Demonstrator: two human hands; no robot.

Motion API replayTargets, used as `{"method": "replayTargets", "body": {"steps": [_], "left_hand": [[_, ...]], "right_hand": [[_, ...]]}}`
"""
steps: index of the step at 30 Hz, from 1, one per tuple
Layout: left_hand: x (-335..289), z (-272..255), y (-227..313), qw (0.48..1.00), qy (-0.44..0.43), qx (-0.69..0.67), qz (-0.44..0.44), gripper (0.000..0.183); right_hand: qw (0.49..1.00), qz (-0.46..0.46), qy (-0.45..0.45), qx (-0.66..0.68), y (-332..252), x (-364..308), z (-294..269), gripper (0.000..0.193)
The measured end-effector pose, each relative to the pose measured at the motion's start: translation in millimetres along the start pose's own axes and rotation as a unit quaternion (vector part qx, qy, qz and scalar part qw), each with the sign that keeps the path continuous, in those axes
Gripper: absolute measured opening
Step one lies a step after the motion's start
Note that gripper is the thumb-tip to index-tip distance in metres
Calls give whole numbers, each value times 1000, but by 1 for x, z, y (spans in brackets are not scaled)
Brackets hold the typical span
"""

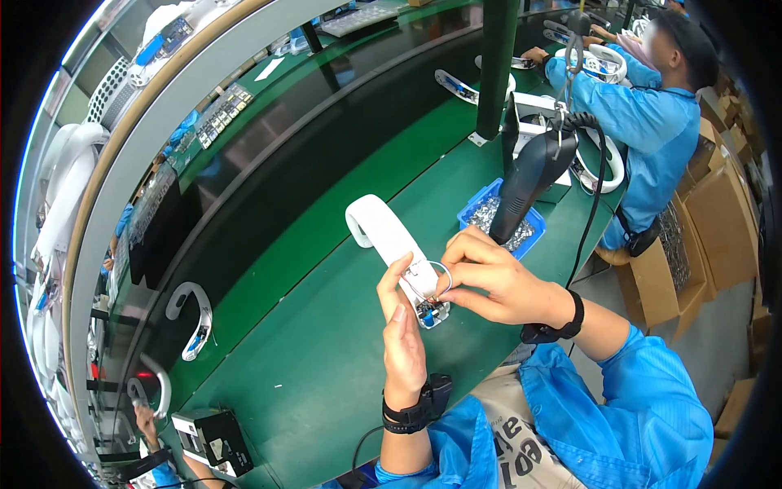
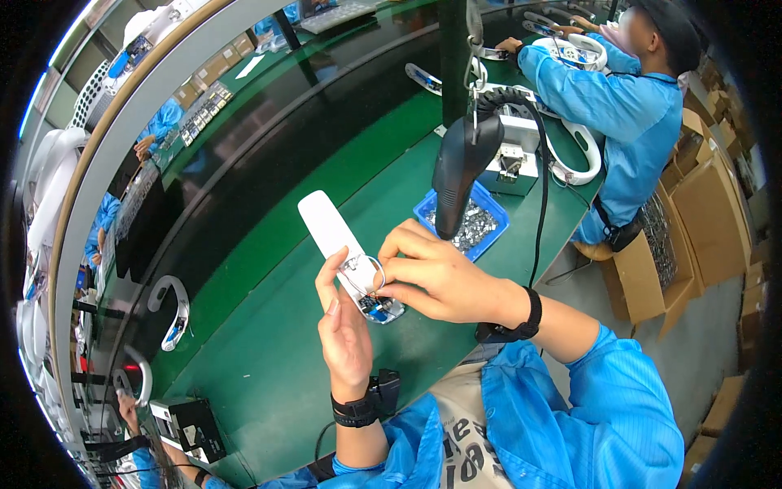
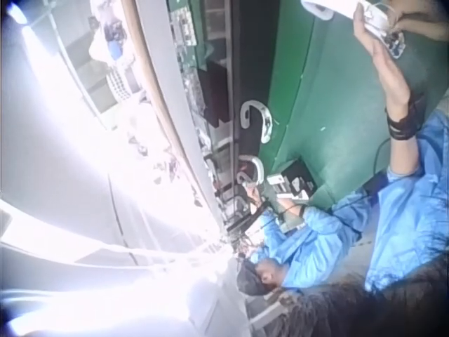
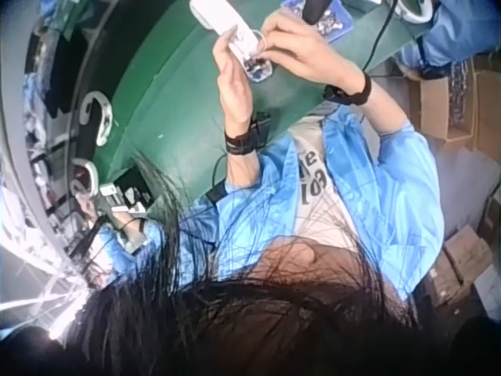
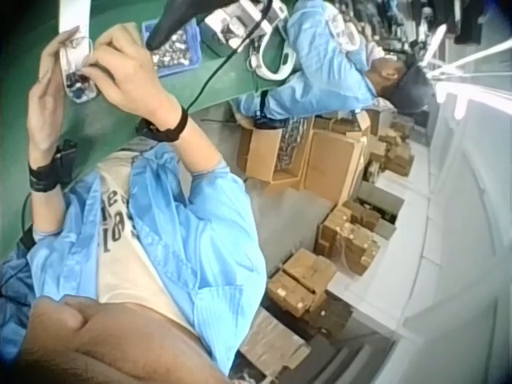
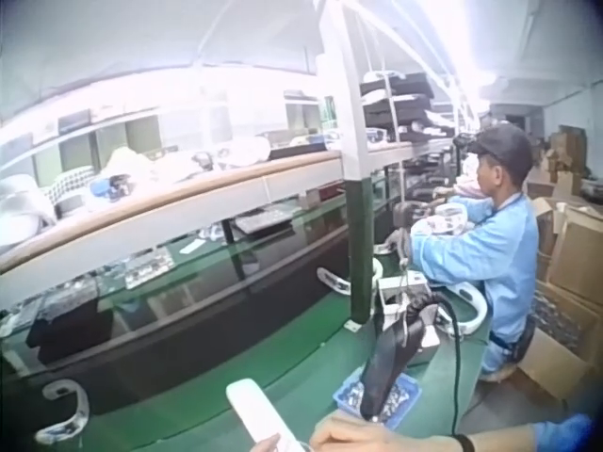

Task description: Assembling the internal circuitry and housing of a white electronic device using an electric screwdriver.

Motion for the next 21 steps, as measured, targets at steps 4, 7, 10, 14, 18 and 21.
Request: {"method": "replayTargets", "body": {"steps": [4, 7, 10, 14, 18, 21], "left_hand": [[-2, -1, 3, 1000, 5, 5, -8, 75], [-3, -1, 3, 1000, 6, 8, -17, 75], [-2, -1, 1, 1000, 5, 15, -14, 75], [-4, -1, -1, 1000, 6, 13, -6, 73], [-2, 6, 4, 1000, 17, 14, -8, 71], [-6, 3, 8, 1000, 9, 18, 1, 71]], "right_hand": [[996, -63, 3, -56, -1, 4, 3, 17], [994, -83, -3, -77, -4, 9, 2, 19], [987, -112, -3, -119, -7, 12, 0, 20], [975, -139, -15, -174, -13, 13, 1, 17], [969, -145, -56, -194, -14, 15, -1, 14], [971, -146, -55, -184, -17, 13, -3, 14]]}}
Point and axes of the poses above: each hand's wrist, its own x-axis towards the middle knuckle, its own z-axis out of the palm, y = z × x, the point moved 4 cm from there along x, towards the middle knuckle, and after that the axes turned 5 degrees about -z, right-handed, at the moved point
